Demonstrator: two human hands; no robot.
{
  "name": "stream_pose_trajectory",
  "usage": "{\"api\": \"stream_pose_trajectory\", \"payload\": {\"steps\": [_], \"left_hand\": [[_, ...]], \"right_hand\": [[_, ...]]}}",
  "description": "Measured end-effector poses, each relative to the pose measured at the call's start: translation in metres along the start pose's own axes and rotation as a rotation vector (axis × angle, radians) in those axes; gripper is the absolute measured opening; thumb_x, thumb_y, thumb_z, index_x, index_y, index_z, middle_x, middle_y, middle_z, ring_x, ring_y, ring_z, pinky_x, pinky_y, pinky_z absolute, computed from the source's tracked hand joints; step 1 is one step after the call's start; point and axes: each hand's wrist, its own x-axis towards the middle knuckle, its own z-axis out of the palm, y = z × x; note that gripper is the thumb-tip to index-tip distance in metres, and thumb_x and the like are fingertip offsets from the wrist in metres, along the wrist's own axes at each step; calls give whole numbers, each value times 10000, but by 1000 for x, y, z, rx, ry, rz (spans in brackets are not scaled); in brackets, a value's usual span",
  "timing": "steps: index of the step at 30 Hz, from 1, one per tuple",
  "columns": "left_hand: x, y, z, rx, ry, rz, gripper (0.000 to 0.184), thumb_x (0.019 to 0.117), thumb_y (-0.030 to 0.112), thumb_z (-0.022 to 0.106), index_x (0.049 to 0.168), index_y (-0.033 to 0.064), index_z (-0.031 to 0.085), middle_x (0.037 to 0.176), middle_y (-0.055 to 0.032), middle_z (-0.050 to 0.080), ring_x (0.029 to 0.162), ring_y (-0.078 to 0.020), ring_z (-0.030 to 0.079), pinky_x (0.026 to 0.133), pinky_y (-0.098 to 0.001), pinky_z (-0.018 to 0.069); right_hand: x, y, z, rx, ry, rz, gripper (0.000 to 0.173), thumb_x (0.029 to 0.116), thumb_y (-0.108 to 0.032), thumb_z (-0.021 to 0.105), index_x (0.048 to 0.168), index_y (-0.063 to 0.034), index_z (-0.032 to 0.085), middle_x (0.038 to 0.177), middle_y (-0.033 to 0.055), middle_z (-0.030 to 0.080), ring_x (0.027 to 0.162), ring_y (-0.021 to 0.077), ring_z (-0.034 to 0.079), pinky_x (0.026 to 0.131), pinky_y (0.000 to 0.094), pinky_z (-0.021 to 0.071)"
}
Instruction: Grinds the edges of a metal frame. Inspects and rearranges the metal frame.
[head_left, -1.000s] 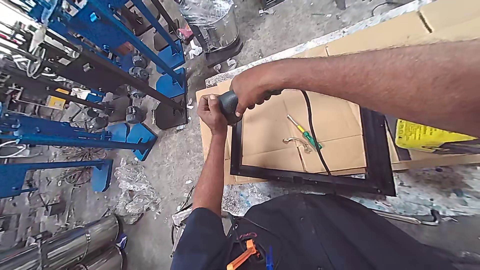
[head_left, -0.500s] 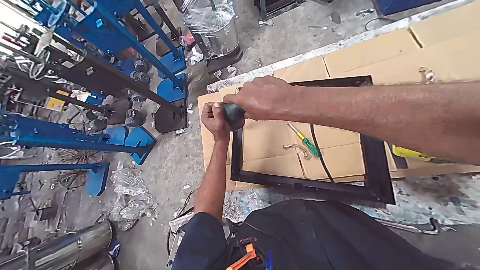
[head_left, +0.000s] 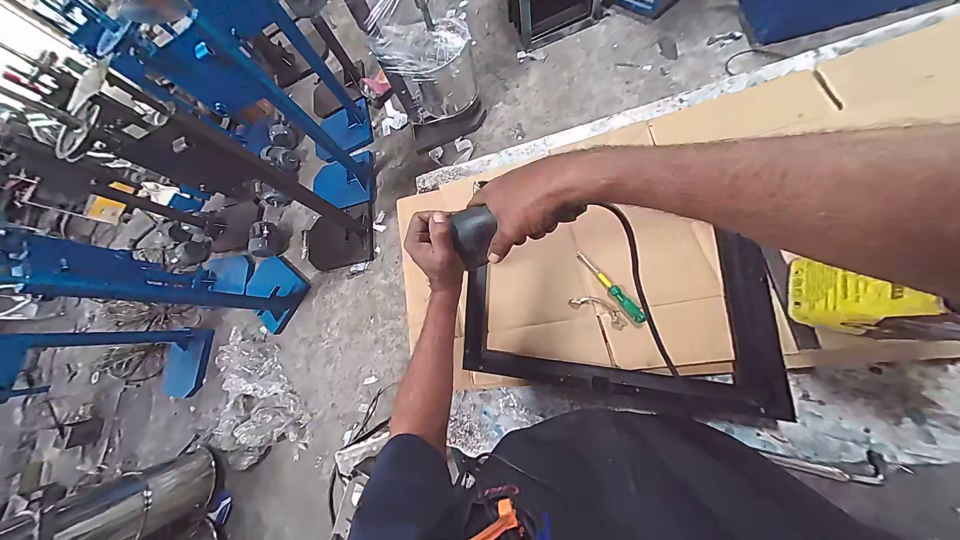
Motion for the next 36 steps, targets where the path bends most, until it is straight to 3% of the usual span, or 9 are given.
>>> {"api": "stream_pose_trajectory", "payload": {"steps": [3,5,10,14,17,19,25,29,36], "left_hand": [[-2,3,-1,23,-25,-20,356,1034,398,548,906,74,625,750,-18,658,663,-104,657,633,-287,582],[1,2,-1,-3,-3,-2,327,1011,347,563,870,59,632,721,-23,665,641,-110,658,616,-297,582],[2,5,0,-13,-10,-5,340,1005,370,576,871,63,635,711,-20,663,630,-109,656,609,-294,581],[-5,10,-2,44,-52,-53,388,1038,461,536,955,95,635,782,-23,657,668,-106,651,627,-283,579],[1,9,2,6,-21,-14,343,1011,384,567,888,71,635,731,-27,671,643,-111,661,612,-296,584],[5,8,4,-10,-12,-2,322,997,347,578,856,62,629,714,-26,671,639,-113,663,615,-302,586],[8,11,5,-52,-22,-13,293,998,323,595,873,61,638,722,-21,670,646,-110,665,620,-299,589],[8,13,5,-39,-34,-16,286,1005,309,579,871,62,631,711,-23,660,638,-115,659,614,-303,586],[10,17,4,-33,-41,-25,295,1008,314,557,871,63,632,715,-28,657,642,-122,657,621,-312,585]], "right_hand": [[-1,-1,-1,-2,12,12,555,864,-408,839,1286,-131,607,723,74,651,528,184,558,500,372,480],[-1,-3,0,-18,27,12,625,862,-416,840,1343,-113,580,719,80,636,524,181,550,492,374,479],[-4,-7,-1,-42,33,29,638,855,-412,848,1342,-107,570,733,85,633,534,178,547,497,366,473],[-5,-3,-2,-36,36,16,698,841,-447,852,1381,-128,545,749,91,642,535,189,560,498,369,485],[-7,-3,-3,-38,48,4,700,839,-460,850,1376,-128,548,744,84,649,528,186,564,497,379,496],[-11,-3,-4,-37,47,10,763,852,-462,838,1449,-119,509,757,91,641,537,186,551,508,381,491],[-14,-4,-4,-24,75,9,767,842,-475,844,1436,-121,510,790,91,667,580,198,599,537,396,523],[-18,-6,-4,-9,94,25,892,838,-464,852,1540,-118,424,767,95,661,550,183,581,523,382,518],[-23,-10,-3,-34,119,22,792,825,-483,855,1438,-118,512,723,82,661,514,181,579,498,381,515]]}}
